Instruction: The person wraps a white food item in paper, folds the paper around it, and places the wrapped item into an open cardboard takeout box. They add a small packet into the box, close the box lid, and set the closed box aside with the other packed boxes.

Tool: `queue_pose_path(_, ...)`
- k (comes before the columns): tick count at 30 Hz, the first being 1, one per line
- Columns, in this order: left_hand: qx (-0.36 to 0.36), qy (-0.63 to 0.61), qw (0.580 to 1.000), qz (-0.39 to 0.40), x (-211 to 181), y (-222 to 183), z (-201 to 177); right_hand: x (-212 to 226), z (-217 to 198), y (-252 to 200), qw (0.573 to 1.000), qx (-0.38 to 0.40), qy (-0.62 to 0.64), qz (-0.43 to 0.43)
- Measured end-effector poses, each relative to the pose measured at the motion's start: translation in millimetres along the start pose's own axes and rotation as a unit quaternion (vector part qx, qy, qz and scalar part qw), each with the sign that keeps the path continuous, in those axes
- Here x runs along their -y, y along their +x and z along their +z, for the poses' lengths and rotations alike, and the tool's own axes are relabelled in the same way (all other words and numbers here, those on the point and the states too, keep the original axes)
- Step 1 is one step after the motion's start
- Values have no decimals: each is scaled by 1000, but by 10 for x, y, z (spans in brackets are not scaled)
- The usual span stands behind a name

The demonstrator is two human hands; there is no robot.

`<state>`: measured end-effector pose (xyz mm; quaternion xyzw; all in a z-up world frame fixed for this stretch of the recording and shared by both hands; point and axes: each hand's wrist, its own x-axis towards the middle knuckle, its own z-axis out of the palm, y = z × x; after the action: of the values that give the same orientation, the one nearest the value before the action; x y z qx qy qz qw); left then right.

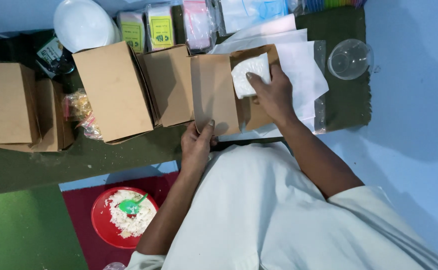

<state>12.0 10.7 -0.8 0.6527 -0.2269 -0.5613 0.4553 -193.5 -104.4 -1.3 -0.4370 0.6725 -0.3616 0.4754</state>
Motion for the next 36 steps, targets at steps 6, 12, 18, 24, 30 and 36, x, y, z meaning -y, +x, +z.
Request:
queue_pose_path(6, 0, -21, 1000, 6, 70, 40, -8, -231, 171, 218, 999, 21, -8, 25)
queue_pose_path(12, 7, -3, 1000, -10, -23, 31, -27, 90, 72, -23, 968, 21, -220, -121)
queue_pose_path(18, 13, 14, 1000, 2, -123, 7, 2, 234, -21, -219, 878, 60, -435, -189)
queue_pose_path(24, 14, 26, 1000, 7, -113, 34, -25, -377, 37, -1, 797, 7, -520, -306)
queue_pose_path(30, 27, 40, 998, 27, -321, -22, 23, -578, 25, 141, 773, -46, -532, -342)
queue_pose_path(36, -10, 149, 988, 27, -597, 16, 88, -609, 8, 168, 787, -50, -506, -350)
